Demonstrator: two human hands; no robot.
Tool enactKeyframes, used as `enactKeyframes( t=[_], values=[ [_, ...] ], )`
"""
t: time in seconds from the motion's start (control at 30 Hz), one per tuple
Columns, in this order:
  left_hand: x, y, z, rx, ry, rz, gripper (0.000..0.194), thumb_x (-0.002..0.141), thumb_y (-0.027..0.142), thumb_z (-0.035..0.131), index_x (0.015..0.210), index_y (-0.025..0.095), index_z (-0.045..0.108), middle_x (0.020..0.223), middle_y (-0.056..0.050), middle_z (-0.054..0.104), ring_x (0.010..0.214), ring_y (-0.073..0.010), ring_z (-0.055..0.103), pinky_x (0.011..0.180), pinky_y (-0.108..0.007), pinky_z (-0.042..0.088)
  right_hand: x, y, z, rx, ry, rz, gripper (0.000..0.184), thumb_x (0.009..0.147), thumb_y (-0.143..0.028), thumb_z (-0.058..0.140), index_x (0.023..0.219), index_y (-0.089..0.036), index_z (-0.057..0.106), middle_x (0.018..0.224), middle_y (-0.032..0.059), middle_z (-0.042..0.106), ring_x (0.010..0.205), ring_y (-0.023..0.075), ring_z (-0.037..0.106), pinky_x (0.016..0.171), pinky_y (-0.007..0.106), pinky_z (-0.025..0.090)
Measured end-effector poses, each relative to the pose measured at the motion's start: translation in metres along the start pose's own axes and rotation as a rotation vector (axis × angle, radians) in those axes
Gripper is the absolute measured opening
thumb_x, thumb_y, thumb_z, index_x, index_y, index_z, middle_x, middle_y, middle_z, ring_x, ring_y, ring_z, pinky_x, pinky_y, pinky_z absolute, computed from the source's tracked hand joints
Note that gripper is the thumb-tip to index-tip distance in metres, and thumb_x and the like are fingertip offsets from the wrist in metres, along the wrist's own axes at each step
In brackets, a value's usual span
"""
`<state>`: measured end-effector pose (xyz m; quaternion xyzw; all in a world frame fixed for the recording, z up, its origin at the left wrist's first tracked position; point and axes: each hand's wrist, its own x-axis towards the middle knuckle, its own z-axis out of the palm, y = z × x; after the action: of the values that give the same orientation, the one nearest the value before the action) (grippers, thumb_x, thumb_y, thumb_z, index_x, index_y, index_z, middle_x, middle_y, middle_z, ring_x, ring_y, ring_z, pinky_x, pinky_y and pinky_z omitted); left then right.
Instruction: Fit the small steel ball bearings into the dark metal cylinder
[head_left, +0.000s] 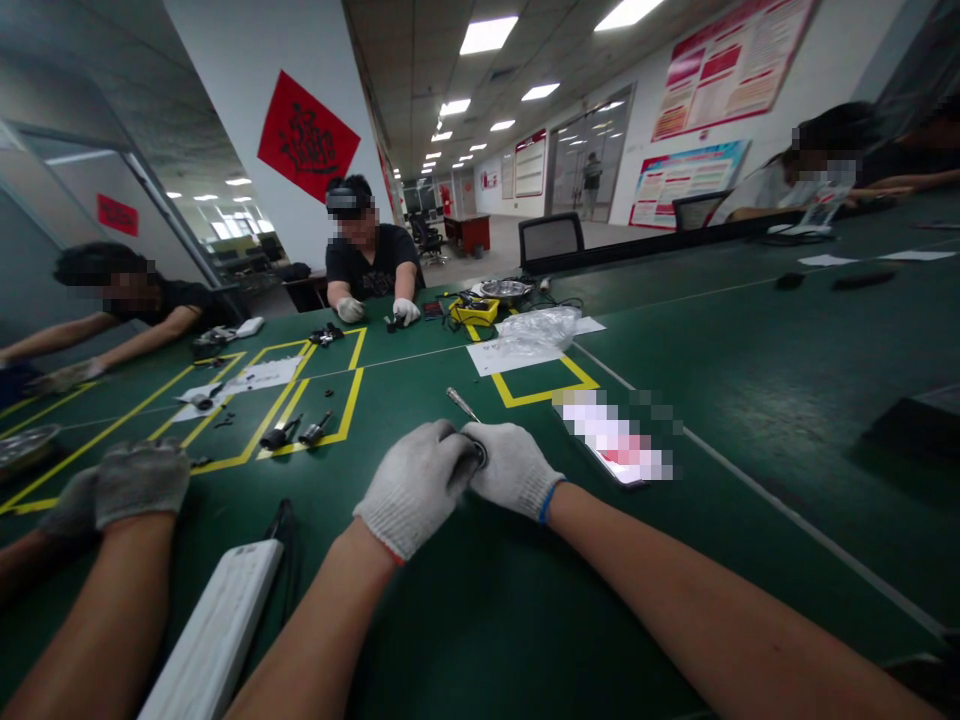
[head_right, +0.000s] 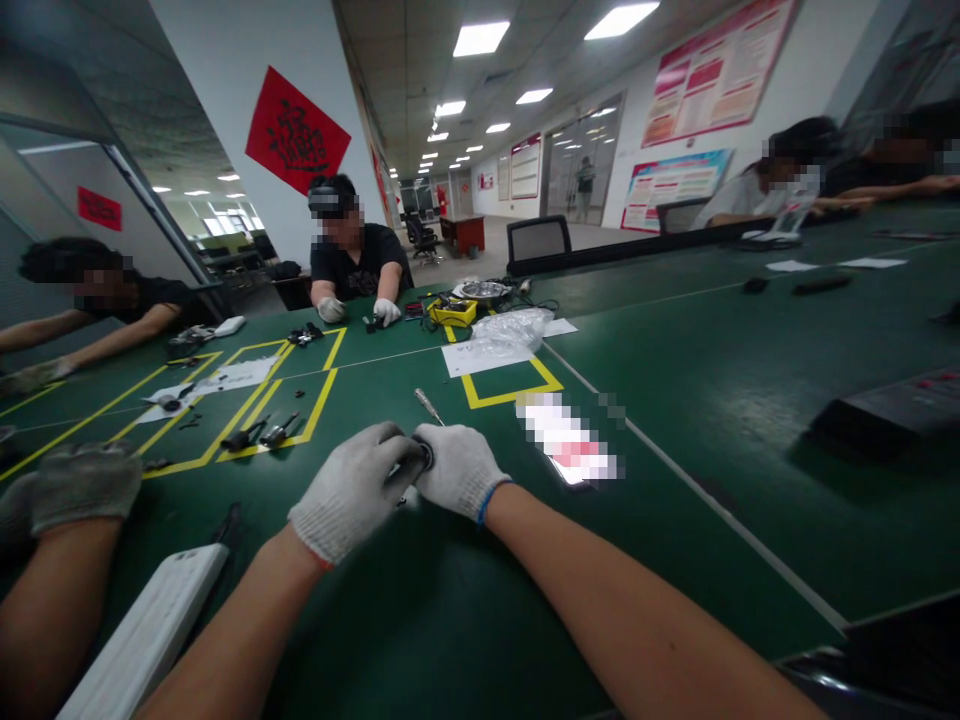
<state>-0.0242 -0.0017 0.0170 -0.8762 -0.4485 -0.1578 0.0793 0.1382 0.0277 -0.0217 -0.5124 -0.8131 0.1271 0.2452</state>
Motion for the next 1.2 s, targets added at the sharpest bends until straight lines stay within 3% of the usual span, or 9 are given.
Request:
enactKeyframes(
  t=[0.27, 0.53, 0.83, 1.2],
  values=[
    [-0.001, 0.000, 0.004, -0.001, 0.025, 0.024, 0.012, 0.097, 0.022, 0.062, 0.100, 0.018, 0.073, 0.094, -0.008, 0.067, 0.084, -0.0218, 0.065, 0.077, -0.034, 0.056, 0.000, 0.003, 0.001, 0.027, 0.015, -0.003, 0.013, 0.088, -0.035, 0.064, 0.088, -0.022, 0.067, 0.088, 0.0073, 0.077, 0.083, 0.0239, 0.072, 0.068, 0.030, 0.041],
    [0.000, 0.001, -0.004, -0.044, -0.060, -0.020, 0.012, 0.096, 0.021, 0.064, 0.099, 0.017, 0.075, 0.097, -0.007, 0.070, 0.085, -0.0217, 0.067, 0.077, -0.035, 0.056, -0.001, 0.000, 0.000, 0.017, -0.017, -0.028, 0.015, 0.088, -0.037, 0.064, 0.090, -0.022, 0.066, 0.090, 0.0076, 0.078, 0.085, 0.0243, 0.073, 0.070, 0.030, 0.043],
    [0.004, 0.004, -0.007, 0.095, -0.154, 0.021, 0.019, 0.102, 0.027, 0.057, 0.105, 0.016, 0.073, 0.096, -0.010, 0.068, 0.088, -0.0258, 0.065, 0.079, -0.040, 0.057, 0.001, 0.005, 0.004, -0.011, 0.001, -0.050, 0.015, 0.087, -0.037, 0.064, 0.090, -0.022, 0.066, 0.092, 0.0083, 0.078, 0.086, 0.0255, 0.073, 0.069, 0.030, 0.042],
    [0.003, 0.005, 0.001, 0.123, -0.088, 0.037, 0.017, 0.101, 0.022, 0.058, 0.107, 0.014, 0.071, 0.097, -0.010, 0.066, 0.089, -0.0254, 0.064, 0.079, -0.040, 0.057, 0.001, 0.006, 0.003, 0.036, 0.032, -0.044, 0.012, 0.085, -0.034, 0.064, 0.085, -0.022, 0.064, 0.086, 0.0079, 0.075, 0.079, 0.0243, 0.071, 0.066, 0.030, 0.041]
  ],
)
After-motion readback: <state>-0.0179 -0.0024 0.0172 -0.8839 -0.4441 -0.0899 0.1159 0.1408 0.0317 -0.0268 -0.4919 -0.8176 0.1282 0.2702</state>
